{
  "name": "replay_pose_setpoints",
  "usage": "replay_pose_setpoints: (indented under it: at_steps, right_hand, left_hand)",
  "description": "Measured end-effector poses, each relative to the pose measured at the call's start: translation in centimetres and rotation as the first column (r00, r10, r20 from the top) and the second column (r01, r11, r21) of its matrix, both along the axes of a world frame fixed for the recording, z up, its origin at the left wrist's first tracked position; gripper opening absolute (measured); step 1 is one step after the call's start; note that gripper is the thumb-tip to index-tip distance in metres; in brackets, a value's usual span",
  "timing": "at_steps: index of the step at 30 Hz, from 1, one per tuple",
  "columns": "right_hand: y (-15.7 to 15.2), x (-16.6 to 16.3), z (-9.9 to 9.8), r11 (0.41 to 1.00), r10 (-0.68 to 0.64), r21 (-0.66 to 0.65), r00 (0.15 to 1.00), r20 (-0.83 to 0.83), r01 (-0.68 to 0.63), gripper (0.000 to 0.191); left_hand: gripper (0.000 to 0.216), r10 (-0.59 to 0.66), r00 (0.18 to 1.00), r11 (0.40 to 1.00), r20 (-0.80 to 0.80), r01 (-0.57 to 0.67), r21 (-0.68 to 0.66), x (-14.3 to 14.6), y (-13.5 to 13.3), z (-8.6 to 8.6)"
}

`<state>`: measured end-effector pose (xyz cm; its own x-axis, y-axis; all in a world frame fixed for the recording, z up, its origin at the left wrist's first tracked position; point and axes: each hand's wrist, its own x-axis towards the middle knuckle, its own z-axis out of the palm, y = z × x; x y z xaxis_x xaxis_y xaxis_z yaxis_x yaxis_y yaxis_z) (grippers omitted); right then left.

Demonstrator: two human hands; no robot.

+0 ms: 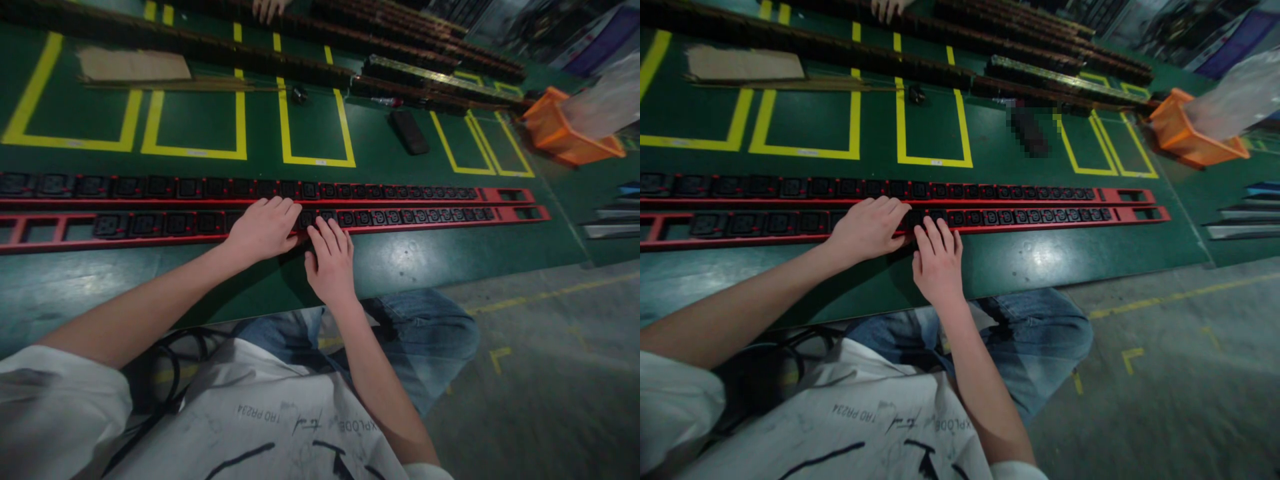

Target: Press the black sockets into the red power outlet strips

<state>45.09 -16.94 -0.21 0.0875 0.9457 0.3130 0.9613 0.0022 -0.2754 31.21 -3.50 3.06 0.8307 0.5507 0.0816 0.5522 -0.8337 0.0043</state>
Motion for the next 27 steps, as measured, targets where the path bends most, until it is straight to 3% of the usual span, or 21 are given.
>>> replay_pose_setpoints:
  at_steps: [27]
  right_hand:
    - [0.07, 0.0, -0.05, 1.0, -0.011, 0.002, 1.0, -0.021, 0.011, 0.048]
  left_hand:
    - [0.041, 0.006, 1.0, 1.0, 0.018, -0.006, -0.008, -0.04, -0.06, 0.0]
